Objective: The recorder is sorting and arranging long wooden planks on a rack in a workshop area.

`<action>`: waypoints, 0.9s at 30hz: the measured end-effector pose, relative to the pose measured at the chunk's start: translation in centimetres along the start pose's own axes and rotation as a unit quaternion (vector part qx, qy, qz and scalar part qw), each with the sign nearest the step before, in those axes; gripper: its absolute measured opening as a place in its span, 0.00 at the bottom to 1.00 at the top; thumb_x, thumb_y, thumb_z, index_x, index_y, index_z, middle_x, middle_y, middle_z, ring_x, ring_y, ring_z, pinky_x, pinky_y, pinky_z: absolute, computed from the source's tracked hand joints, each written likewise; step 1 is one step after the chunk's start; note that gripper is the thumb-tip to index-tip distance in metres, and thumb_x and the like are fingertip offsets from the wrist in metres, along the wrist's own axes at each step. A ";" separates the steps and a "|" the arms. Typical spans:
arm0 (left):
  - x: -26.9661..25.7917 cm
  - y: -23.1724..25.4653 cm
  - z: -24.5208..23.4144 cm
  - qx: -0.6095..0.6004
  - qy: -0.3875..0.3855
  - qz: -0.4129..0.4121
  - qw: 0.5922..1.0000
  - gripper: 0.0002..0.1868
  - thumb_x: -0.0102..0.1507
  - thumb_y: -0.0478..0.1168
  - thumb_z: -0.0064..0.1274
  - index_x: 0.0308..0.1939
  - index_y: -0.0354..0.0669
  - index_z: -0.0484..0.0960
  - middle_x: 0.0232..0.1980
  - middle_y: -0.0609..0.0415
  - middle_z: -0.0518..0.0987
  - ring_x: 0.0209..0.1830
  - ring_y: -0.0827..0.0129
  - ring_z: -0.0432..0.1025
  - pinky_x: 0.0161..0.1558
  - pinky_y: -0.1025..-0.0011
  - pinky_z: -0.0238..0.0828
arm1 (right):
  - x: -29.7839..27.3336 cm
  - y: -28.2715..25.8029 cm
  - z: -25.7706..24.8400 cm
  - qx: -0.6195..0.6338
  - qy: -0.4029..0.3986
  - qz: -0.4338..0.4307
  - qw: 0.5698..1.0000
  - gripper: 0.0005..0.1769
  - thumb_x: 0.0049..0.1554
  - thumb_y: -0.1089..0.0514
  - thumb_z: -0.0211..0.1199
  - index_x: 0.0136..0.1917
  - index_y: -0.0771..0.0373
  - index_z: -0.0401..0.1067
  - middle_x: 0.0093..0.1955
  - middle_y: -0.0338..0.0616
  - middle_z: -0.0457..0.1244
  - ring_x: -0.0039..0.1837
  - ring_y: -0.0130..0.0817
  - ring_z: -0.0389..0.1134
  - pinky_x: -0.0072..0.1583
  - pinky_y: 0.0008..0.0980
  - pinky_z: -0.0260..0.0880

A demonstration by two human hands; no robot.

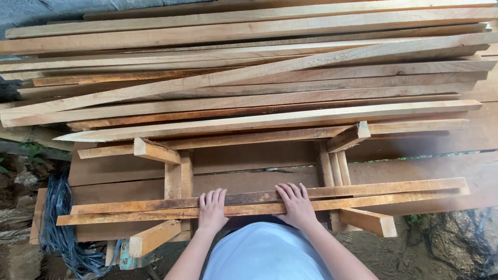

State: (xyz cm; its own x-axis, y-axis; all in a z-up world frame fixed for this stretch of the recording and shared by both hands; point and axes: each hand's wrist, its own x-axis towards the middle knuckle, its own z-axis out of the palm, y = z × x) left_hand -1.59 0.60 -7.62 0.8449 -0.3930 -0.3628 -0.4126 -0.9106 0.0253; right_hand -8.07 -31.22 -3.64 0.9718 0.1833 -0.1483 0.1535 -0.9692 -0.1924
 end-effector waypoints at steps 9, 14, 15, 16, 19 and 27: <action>-0.8 -1.4 -5.4 -0.103 -0.073 0.067 0.990 0.53 0.56 0.62 0.68 0.76 0.50 0.57 0.77 0.58 0.61 0.76 0.60 0.52 0.75 0.52 0.40 | 0.1 0.6 -2.1 0.076 0.006 -0.016 0.997 0.57 0.42 0.31 0.77 0.75 0.55 0.58 0.75 0.40 0.55 0.73 0.40 0.55 0.74 0.46 0.45; 0.1 -1.5 -5.0 -0.071 -0.046 0.069 0.994 0.50 0.58 0.63 0.64 0.76 0.51 0.57 0.76 0.60 0.62 0.77 0.61 0.52 0.77 0.49 0.37 | 1.4 1.2 -0.7 0.064 0.013 -0.027 0.998 0.55 0.42 0.31 0.76 0.74 0.56 0.60 0.71 0.41 0.58 0.73 0.42 0.54 0.77 0.52 0.39; 0.2 -1.3 -5.0 -0.056 -0.053 0.052 0.996 0.50 0.60 0.64 0.61 0.78 0.54 0.55 0.78 0.61 0.60 0.78 0.62 0.50 0.78 0.47 0.35 | 1.4 1.2 -0.5 0.057 0.021 -0.022 0.998 0.56 0.42 0.31 0.77 0.75 0.56 0.59 0.71 0.42 0.59 0.74 0.43 0.54 0.79 0.55 0.37; 0.9 -1.2 -4.7 -0.057 -0.055 0.052 0.995 0.50 0.60 0.64 0.61 0.78 0.54 0.55 0.78 0.61 0.60 0.78 0.62 0.50 0.78 0.47 0.35 | 2.0 1.4 -0.5 0.057 0.019 -0.021 0.998 0.56 0.42 0.31 0.77 0.75 0.56 0.59 0.71 0.42 0.59 0.74 0.43 0.54 0.79 0.55 0.37; 3.6 -1.2 -5.5 -0.057 0.069 0.036 0.995 0.45 0.57 0.59 0.62 0.73 0.48 0.64 0.74 0.56 0.65 0.76 0.57 0.54 0.77 0.47 0.40 | 5.1 1.8 -1.1 0.019 0.071 -0.013 0.997 0.56 0.42 0.31 0.74 0.75 0.57 0.60 0.72 0.40 0.59 0.74 0.45 0.54 0.79 0.59 0.38; 8.7 -1.8 -9.5 -0.060 0.031 -0.006 0.998 0.50 0.55 0.62 0.65 0.76 0.53 0.61 0.78 0.57 0.60 0.77 0.60 0.54 0.73 0.53 0.52 | 9.5 4.1 -1.1 0.011 0.062 0.084 0.995 0.51 0.37 0.31 0.78 0.71 0.39 0.64 0.69 0.30 0.57 0.72 0.35 0.56 0.72 0.43 0.54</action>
State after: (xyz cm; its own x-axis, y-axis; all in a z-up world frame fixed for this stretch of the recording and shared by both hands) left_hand 9.73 -2.36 -1.97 0.8711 -0.3851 -0.3048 -0.3611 -0.9228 0.1341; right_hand 1.99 -33.64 -4.76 0.9982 -0.0031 -0.0603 -0.0149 -0.9805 -0.1960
